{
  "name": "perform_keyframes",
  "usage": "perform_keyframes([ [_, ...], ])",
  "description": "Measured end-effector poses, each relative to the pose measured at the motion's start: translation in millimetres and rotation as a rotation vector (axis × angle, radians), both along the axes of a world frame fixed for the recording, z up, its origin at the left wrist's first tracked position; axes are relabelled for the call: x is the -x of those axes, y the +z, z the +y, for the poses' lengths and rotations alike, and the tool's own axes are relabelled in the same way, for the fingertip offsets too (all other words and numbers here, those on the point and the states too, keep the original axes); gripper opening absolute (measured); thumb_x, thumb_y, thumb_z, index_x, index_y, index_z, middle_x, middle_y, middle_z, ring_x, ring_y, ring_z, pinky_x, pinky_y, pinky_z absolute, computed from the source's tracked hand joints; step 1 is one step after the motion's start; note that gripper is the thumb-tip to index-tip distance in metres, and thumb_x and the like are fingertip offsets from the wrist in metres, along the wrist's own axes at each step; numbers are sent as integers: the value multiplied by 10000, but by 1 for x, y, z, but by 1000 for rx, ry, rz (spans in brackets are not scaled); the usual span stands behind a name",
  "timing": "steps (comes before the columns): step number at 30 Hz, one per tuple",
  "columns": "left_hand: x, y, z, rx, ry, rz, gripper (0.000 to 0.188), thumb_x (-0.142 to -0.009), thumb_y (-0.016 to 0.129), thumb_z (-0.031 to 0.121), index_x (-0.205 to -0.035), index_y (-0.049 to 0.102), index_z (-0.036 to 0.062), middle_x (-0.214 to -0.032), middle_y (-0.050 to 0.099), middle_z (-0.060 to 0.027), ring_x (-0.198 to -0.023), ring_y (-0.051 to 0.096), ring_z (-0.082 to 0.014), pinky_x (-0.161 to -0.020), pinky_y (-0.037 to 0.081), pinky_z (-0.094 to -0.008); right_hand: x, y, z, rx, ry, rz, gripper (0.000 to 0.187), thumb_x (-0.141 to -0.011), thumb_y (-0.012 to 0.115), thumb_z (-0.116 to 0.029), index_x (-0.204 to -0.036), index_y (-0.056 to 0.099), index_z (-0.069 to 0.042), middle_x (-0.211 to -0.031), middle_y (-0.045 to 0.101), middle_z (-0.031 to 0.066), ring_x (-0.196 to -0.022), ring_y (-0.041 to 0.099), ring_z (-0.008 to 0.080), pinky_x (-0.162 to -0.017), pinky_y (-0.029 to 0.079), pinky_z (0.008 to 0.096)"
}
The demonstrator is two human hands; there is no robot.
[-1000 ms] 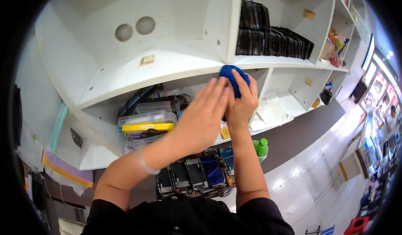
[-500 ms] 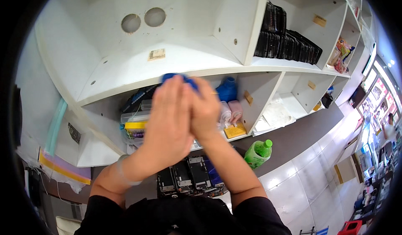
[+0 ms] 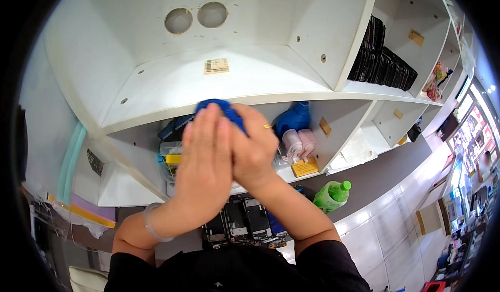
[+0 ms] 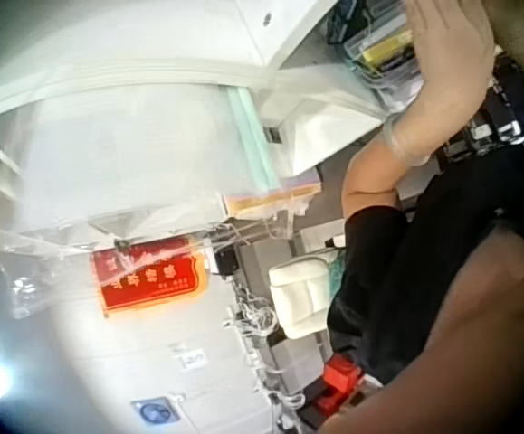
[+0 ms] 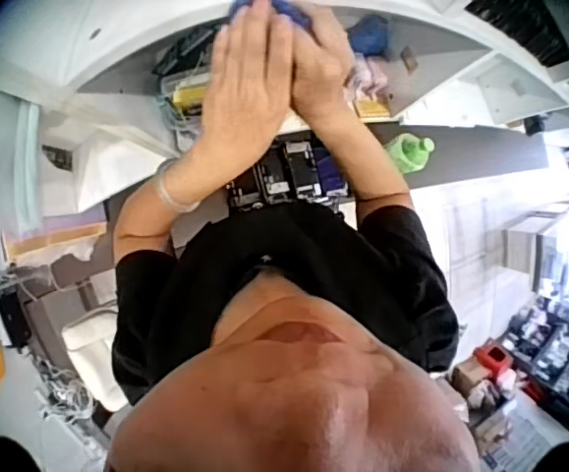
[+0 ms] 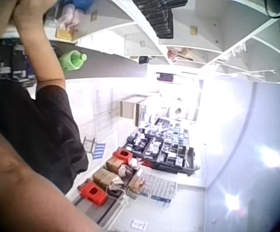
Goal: The person wipes the white shelves with a blue cloth, moving items aside to clean the surfaces. They then handle several disassembled mobile phones, picking them up and placing them on the shelf.
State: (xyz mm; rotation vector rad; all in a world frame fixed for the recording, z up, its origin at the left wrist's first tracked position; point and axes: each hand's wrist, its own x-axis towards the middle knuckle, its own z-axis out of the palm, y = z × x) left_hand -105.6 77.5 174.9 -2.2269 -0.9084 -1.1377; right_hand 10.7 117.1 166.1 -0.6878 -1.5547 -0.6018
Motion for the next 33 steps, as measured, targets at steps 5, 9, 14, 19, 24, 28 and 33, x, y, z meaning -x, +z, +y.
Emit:
perform_keyframes([
  [5, -23, 0, 8, -49, -49, 6, 510, -768, 503, 24, -1233, 380, -144, -1288, 389, -336, -1202, 417, -453, -1000, 338, -536, -22, 9, -13, 123, 4, 60, 183, -707, 657, -73, -868, 662, 14, -955, 620, 185, -739, 627, 274, -614, 504, 312],
  [9, -53, -4, 16, -107, -131, -43, 489, -775, 492, 26, -1219, 386, -153, -1260, 410, -346, -1172, 443, -459, -984, 364, -536, -38, 7, -20, 253, -9, 203, 251, -724, 650, -101, -941, 652, 26, -987, 601, 183, -800, 612, 278, -665, 483, 301],
  [14, -23, -8, 9, -73, -47, -34, 489, -769, 505, 17, -1213, 394, -155, -1248, 419, -352, -1162, 447, -469, -972, 373, -541, -20, 5, -12, 136, 47, 21, 235, -685, 657, -118, -872, 644, 24, -963, 608, 205, -792, 615, 332, -681, 502, 359],
  [19, -43, -2, 13, -52, -127, -72, 515, -770, 510, 19, -1230, 366, -164, -1253, 389, -360, -1133, 435, -509, -947, 378, -563, -38, 12, -15, 159, 30, 24, 225, -698, 660, -99, -894, 652, 10, -958, 603, 182, -777, 619, 307, -662, 500, 336],
  [24, -50, -4, 13, -63, -165, -68, 495, -778, 503, 7, -1217, 365, -178, -1248, 387, -369, -1144, 435, -499, -957, 373, -560, -38, 9, -19, 160, -53, 94, 228, -687, 677, -107, -891, 661, -8, -939, 612, 173, -750, 623, 282, -619, 501, 308],
  [28, -19, -6, 7, -118, 67, -65, 431, -831, 483, 87, -1213, 439, -109, -1206, 475, -323, -1127, 495, -434, -971, 401, -496, -7, 13, -13, 88, 44, 22, 209, -669, 676, -105, -850, 654, -2, -940, 613, 179, -744, 622, 291, -632, 504, 326],
  [33, -36, -3, 12, -167, 50, -45, 436, -817, 497, 107, -1193, 453, -108, -1187, 481, -323, -1106, 505, -429, -956, 413, -497, -27, 12, -11, 129, 67, 27, 197, -695, 662, -83, -870, 654, 6, -962, 613, 176, -775, 626, 277, -655, 502, 314],
])
